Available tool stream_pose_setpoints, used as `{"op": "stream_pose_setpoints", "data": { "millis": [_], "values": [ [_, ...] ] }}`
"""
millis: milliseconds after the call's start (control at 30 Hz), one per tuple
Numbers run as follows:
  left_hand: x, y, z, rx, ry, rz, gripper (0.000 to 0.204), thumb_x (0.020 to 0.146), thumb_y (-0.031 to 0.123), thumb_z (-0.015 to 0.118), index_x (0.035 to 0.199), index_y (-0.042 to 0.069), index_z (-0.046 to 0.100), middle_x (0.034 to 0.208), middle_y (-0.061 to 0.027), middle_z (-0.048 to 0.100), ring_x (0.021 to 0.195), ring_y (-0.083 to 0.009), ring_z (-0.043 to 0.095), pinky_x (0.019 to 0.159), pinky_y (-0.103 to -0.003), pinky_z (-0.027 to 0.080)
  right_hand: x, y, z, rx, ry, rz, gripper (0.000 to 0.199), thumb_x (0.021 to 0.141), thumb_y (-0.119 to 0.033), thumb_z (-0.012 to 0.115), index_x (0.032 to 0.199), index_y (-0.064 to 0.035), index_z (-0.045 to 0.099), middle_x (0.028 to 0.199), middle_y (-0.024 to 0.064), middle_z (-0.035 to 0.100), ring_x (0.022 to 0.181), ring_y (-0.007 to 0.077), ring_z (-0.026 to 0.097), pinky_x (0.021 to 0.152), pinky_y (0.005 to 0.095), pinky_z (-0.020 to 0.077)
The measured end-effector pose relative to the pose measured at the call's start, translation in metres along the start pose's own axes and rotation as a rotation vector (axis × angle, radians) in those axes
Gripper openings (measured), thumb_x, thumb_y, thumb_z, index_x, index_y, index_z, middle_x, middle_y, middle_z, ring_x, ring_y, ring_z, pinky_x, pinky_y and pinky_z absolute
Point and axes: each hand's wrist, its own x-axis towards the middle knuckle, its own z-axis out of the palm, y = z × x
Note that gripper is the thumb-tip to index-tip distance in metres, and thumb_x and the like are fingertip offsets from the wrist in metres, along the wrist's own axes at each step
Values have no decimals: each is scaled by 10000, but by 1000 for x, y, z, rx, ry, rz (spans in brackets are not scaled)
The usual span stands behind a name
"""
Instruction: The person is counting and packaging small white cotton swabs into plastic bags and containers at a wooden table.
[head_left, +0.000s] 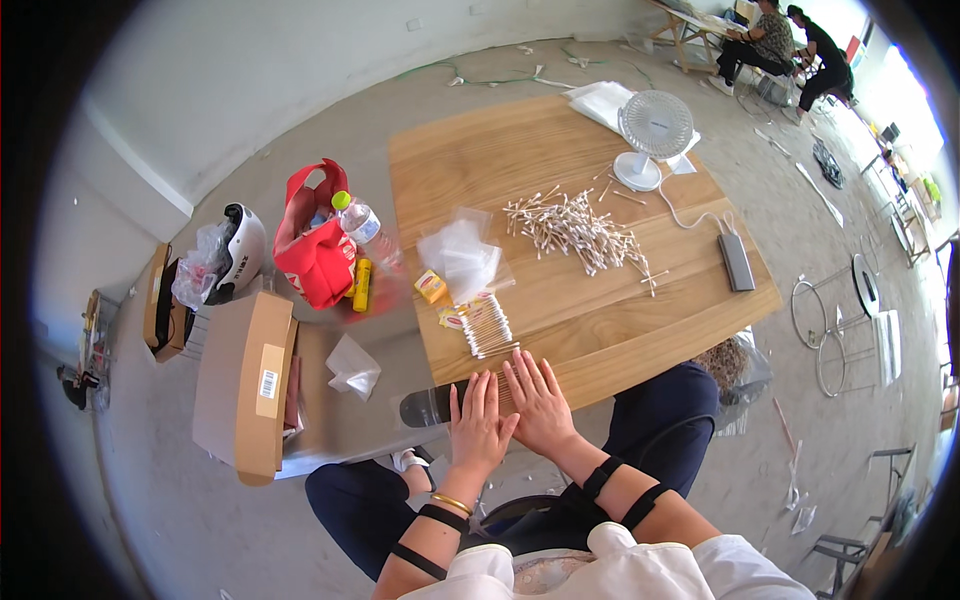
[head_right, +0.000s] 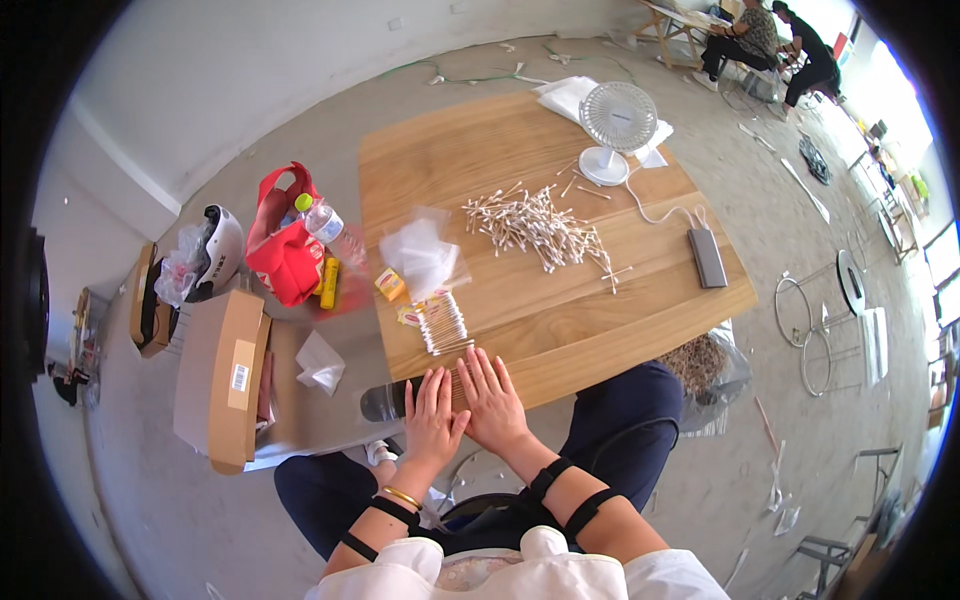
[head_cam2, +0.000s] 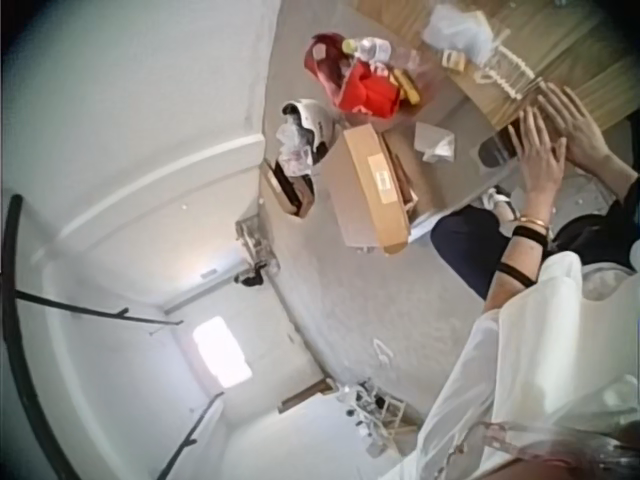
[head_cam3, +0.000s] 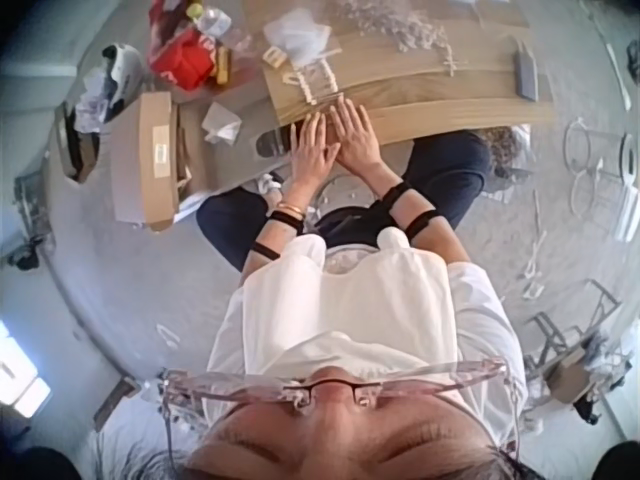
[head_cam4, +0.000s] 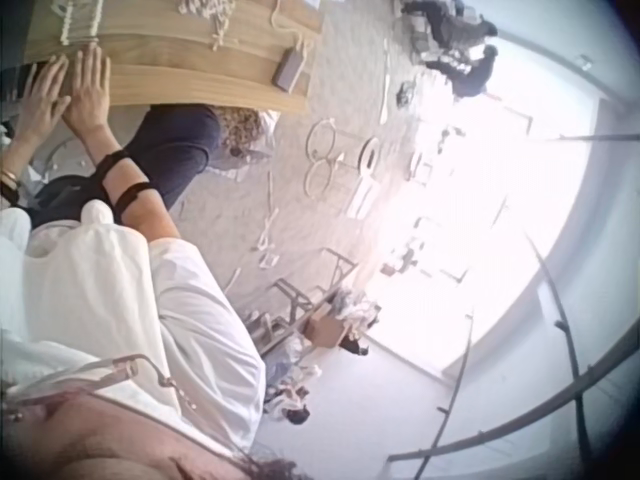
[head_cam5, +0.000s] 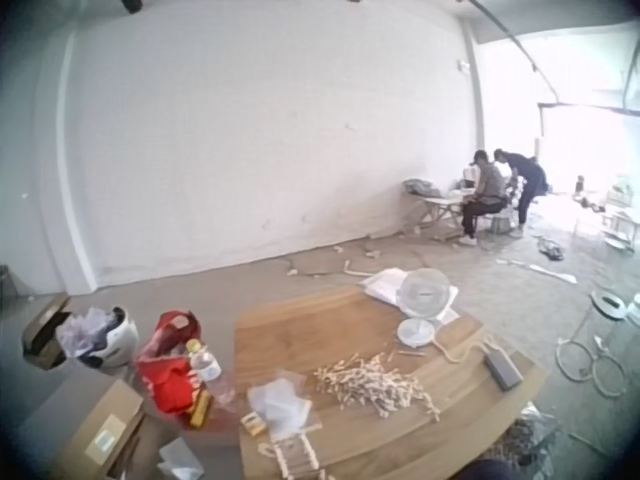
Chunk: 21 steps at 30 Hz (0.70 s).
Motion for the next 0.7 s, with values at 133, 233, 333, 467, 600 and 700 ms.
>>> {"op": "stream_pose_setpoints", "data": {
  "millis": [133, 233, 333, 467, 600, 700],
  "values": [
    [20, 3, -6, 65, 86, 27, 742, 1037, 571, 333, 1532, 21, 392, 1482, -178, 441, 1428, -356, 370, 1226, -577, 168, -1, 2, 0, 36, 40, 12, 848, 921, -548, 500, 1543, 13, 362, 1650, 216, 263, 1554, 331, 205, 1267, 478, 124],
    [40, 3, -10, 93, 100, 30, 701, 1034, 576, 341, 1453, 32, 483, 1411, -161, 488, 1367, -340, 419, 1222, -565, 198, 0, 2, 1, 105, 77, 16, 833, 919, -537, 504, 1531, 16, 384, 1645, 216, 275, 1550, 332, 215, 1265, 478, 135],
    [50, 3, -13, 89, 90, 31, 652, 1036, 566, 350, 1350, 35, 559, 1329, -154, 529, 1313, -330, 452, 1206, -558, 234, 0, 2, 3, 95, 78, 17, 828, 918, -537, 507, 1525, 14, 397, 1638, 214, 289, 1548, 334, 219, 1263, 482, 148],
    [56, 4, -13, 83, 127, 29, 612, 1030, 549, 385, 1292, 35, 590, 1287, -156, 552, 1286, -337, 465, 1178, -537, 270, -2, 2, 4, 63, 104, 12, 830, 903, -553, 521, 1517, -4, 420, 1632, 208, 302, 1548, 333, 215, 1263, 483, 158],
    [61, 0, -13, 70, 134, 6, 579, 1026, 541, 405, 1219, 40, 623, 1260, -159, 558, 1236, -347, 483, 1115, -523, 316, -2, 0, 2, 43, 83, 1, 845, 891, -562, 533, 1517, -7, 415, 1631, 205, 303, 1548, 333, 213, 1267, 477, 156],
    [60, -3, -14, 89, 102, 3, 570, 1025, 541, 408, 1196, 45, 632, 1256, -158, 560, 1222, -355, 483, 1093, -526, 326, -1, -2, -2, 67, 65, 11, 853, 888, -562, 540, 1521, -7, 405, 1633, 207, 298, 1548, 335, 212, 1269, 474, 153]
  ]
}}
